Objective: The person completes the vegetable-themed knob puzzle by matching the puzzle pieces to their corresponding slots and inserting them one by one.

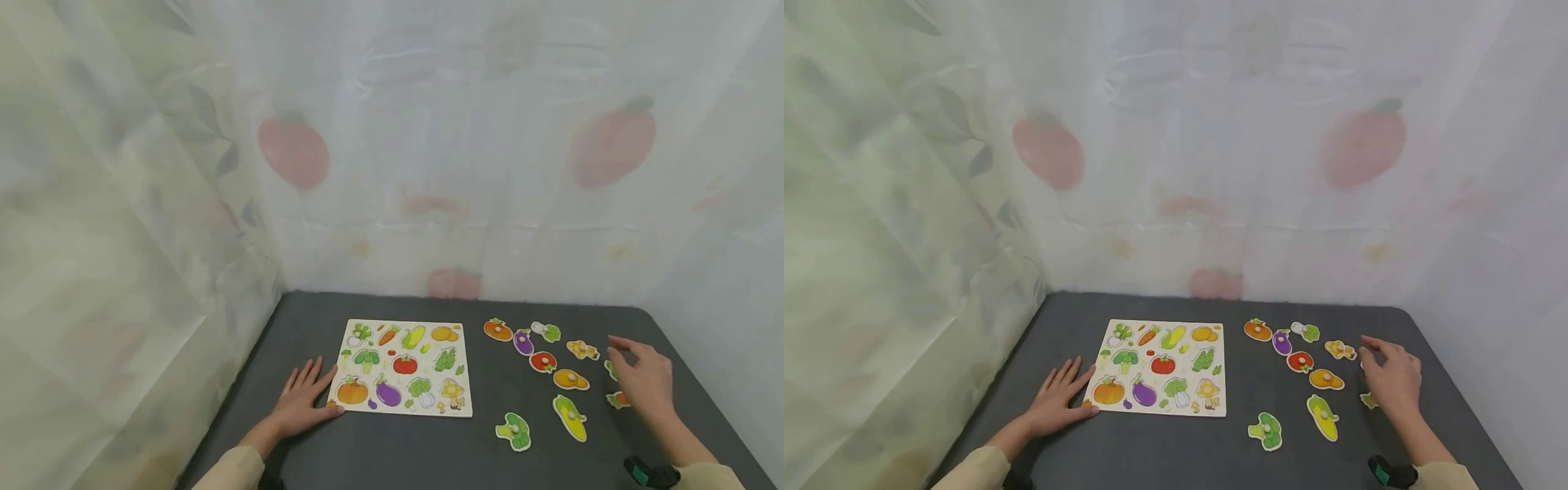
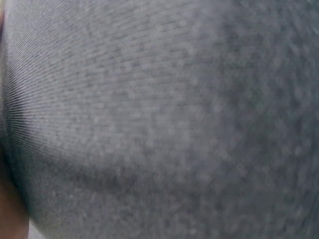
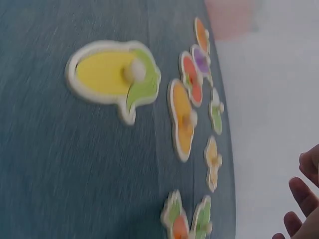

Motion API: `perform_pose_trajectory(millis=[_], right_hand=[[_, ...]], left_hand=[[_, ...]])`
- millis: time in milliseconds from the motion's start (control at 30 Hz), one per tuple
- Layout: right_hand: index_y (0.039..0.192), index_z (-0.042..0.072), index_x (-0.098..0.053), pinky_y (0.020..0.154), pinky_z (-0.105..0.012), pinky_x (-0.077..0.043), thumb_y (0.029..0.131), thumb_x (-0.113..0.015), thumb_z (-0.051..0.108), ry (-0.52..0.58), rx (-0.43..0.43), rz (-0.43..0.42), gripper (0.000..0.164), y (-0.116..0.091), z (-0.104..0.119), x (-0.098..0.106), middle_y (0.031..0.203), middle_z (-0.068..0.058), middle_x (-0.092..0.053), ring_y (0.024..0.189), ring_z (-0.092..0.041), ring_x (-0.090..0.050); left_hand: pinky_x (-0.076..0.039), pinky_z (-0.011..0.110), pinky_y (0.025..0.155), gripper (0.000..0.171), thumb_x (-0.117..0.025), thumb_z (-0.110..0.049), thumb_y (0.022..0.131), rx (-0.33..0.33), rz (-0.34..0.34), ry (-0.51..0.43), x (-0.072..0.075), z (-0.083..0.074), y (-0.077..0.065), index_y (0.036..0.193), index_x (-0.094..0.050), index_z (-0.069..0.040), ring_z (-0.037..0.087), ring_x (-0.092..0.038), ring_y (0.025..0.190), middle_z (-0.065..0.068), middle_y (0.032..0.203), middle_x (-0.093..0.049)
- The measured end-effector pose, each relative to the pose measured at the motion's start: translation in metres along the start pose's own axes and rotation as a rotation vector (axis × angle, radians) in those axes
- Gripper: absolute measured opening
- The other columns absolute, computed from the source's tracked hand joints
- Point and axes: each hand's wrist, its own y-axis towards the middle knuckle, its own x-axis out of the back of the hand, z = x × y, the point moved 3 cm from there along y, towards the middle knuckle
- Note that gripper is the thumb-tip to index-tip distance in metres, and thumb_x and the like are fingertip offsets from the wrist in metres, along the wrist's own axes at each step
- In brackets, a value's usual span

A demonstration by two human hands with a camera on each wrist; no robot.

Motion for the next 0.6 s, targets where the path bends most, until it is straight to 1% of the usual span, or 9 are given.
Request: perform_pose_trajectory(millis=[100, 267, 400, 500, 600], right_hand=[[0.131, -0.009, -0.061, 0.108, -0.072, -0.02, 0.107, -0.051, 0.02, -0.046, -0.012, -0.005, 0.039, 0.001, -0.008, 0.008, 0.128, -0.035, -0.055, 0.125, -0.056, -0.039], [0.126, -0.009, -0.064, 0.099, -0.072, -0.026, 0.104, -0.054, 0.02, -0.122, -0.018, 0.03, 0.037, -0.001, -0.023, 0.012, 0.125, -0.036, -0.056, 0.121, -0.056, -0.042], [0.12, -0.007, -0.068, 0.09, -0.076, -0.029, 0.101, -0.06, 0.022, -0.201, 0.001, 0.105, 0.035, -0.005, -0.04, 0.012, 0.123, -0.038, -0.055, 0.116, -0.061, -0.04], [0.117, -0.003, -0.072, 0.08, -0.076, -0.032, 0.098, -0.064, 0.024, -0.264, 0.013, 0.158, 0.034, -0.009, -0.055, 0.013, 0.121, -0.037, -0.056, 0.112, -0.065, -0.039], [0.114, -0.001, -0.073, 0.076, -0.075, -0.033, 0.094, -0.07, 0.027, -0.307, 0.032, 0.203, 0.035, -0.011, -0.067, 0.013, 0.118, -0.037, -0.055, 0.109, -0.066, -0.037]], left_hand=[[0.0, 0.062, 0.121, 0.097, -0.066, -0.072, 0.086, 0.004, -0.008, -0.001, -0.001, 0.003, -0.002, 0.162, -0.034, -0.021, 0.041, -0.006, 0.155, 0.018, 0.169, -0.015], [0.001, 0.062, 0.121, 0.097, -0.064, -0.074, 0.086, 0.035, 0.028, 0.011, 0.0, 0.003, -0.006, 0.163, -0.031, -0.023, 0.042, -0.004, 0.155, 0.018, 0.169, -0.013], [0.001, 0.062, 0.121, 0.097, -0.062, -0.075, 0.087, 0.046, 0.04, 0.017, 0.002, 0.001, -0.006, 0.164, -0.029, -0.025, 0.04, -0.002, 0.156, 0.017, 0.17, -0.011], [0.001, 0.062, 0.121, 0.097, -0.063, -0.074, 0.087, 0.029, 0.028, 0.013, 0.004, -0.003, -0.003, 0.163, -0.03, -0.023, 0.041, -0.003, 0.156, 0.018, 0.169, -0.012], [0.0, 0.062, 0.121, 0.097, -0.063, -0.073, 0.087, 0.021, 0.032, 0.024, 0.004, -0.004, -0.001, 0.163, -0.03, -0.023, 0.041, -0.004, 0.156, 0.018, 0.169, -0.013]])
